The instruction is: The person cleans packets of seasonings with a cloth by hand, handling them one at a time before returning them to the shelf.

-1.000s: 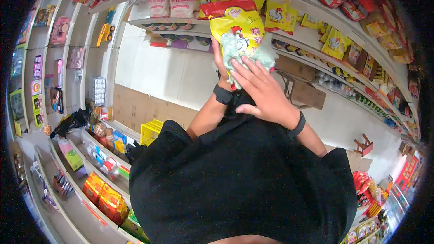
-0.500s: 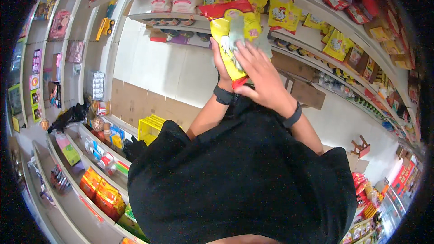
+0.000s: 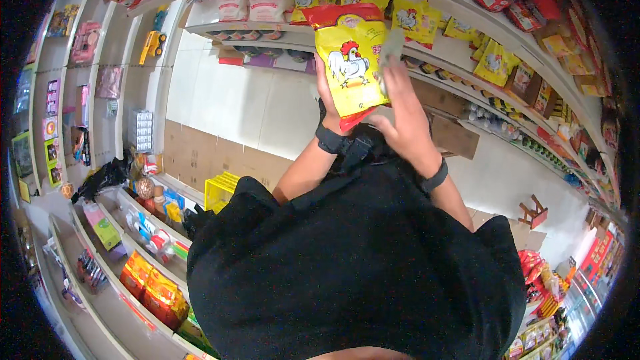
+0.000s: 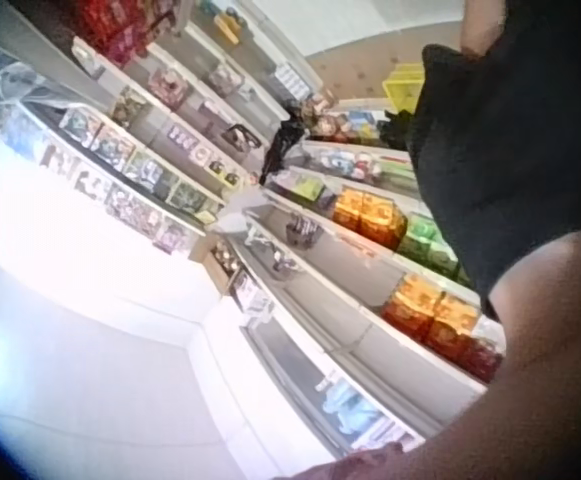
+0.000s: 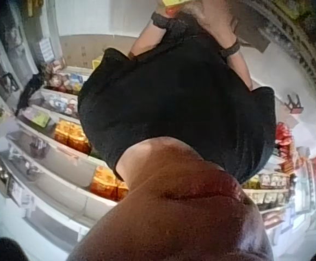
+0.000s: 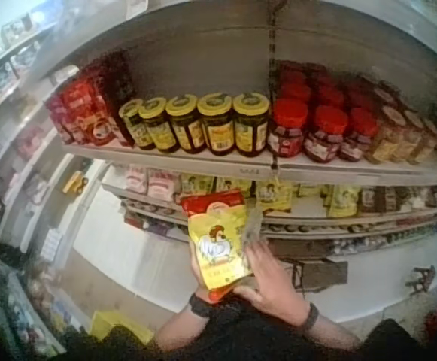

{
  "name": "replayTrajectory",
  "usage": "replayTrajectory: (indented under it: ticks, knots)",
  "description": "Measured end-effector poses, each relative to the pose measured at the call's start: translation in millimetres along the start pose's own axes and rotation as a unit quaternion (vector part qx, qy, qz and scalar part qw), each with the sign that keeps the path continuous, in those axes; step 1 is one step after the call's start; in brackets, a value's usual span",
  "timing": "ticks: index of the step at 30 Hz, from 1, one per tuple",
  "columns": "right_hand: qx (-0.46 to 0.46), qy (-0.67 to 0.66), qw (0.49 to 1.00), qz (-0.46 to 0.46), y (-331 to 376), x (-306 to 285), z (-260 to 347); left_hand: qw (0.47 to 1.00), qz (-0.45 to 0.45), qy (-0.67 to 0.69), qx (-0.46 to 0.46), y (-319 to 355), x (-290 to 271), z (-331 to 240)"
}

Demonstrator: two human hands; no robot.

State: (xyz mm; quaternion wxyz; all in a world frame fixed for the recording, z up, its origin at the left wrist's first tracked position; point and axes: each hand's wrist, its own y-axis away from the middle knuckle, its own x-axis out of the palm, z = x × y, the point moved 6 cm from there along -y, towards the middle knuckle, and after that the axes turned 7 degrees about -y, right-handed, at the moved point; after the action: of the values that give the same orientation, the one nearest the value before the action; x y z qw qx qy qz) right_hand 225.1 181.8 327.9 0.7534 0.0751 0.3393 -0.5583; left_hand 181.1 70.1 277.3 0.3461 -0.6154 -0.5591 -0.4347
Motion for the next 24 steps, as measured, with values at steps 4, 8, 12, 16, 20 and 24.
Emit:
replayTrajectory:
  ticks: [4, 8, 12, 16, 20, 24]
  knots:
    - [-0.056, 0.012, 0.995, 0.078, 17, 7, 28, 0.997, -0.043, -0.054, 0.024, -3, -11, -2]
    - [-0.105, 0.004, 0.987, 0.119, 0, 19, 48, 0.99, -0.002, -0.143, 0.016, 25, -41, 11]
    - [-0.072, 0.031, 0.996, 0.051, -34, 12, 16, 0.988, 0.124, 0.072, -0.06, 18, -8, 13]
    - [-0.01, 0.029, 0.999, 0.006, -30, 5, -25, 0.998, 0.037, -0.05, -0.025, 20, 6, 2]
    - [-0.019, -0.018, 0.999, 0.031, 1, 16, -8, 0.999, -0.003, -0.024, 0.022, 15, -7, -4]
    - [-0.09, -0.028, 0.988, 0.121, 9, 28, 33, 0.981, -0.039, -0.182, 0.063, 10, -20, -15]
